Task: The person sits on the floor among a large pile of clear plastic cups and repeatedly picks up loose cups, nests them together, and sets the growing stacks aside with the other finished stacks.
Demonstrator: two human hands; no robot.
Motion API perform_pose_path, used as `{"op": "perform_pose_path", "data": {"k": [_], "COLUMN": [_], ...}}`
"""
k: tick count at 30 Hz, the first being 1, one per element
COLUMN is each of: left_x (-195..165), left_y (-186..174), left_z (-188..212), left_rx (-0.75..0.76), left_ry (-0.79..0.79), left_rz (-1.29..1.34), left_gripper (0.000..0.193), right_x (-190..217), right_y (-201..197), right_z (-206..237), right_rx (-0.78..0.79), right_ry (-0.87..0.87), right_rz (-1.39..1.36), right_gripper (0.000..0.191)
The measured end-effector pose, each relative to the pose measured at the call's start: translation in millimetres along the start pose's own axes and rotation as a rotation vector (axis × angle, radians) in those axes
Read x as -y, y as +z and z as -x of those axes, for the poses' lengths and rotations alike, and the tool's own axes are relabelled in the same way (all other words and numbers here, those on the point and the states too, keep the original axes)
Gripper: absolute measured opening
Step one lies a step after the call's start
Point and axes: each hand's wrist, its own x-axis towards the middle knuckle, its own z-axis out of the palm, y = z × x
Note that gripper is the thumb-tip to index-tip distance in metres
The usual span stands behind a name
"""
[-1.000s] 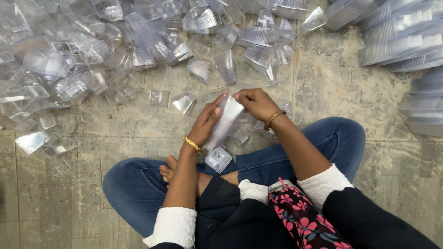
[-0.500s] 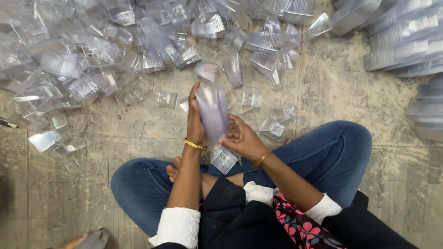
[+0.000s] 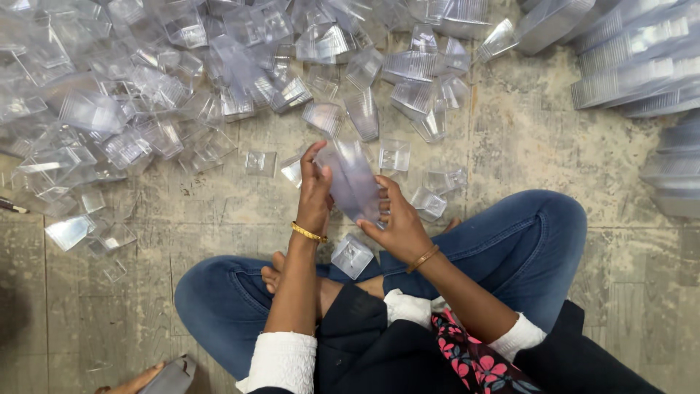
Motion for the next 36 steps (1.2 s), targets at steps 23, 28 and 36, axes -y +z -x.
{"op": "perform_pose_path", "data": {"k": [23, 28, 36], "left_x": [19.0, 25.3, 28.6], "left_y": [107.8, 115.4, 130.0], "left_z": [22.7, 6.6, 18.4], "left_rx": [0.014, 0.030, 0.328], "left_ry": [0.337, -0.139, -0.104], "left_rz": [-0.205, 0.597, 0.780], "left_gripper": [0.079, 0.080, 0.063], "right_x": [7.8, -0.5, 0.0], "right_y": [-72.1, -109.2, -170.6], "right_z": [29.5, 55.6, 78.3], "right_rx": [-0.247, -0.114, -0.226], "right_ry": [-0.332, -0.357, -0.573], "right_rz": [0.074, -0.228, 0.356], "right_gripper": [0.097, 0.063, 0.082]}}
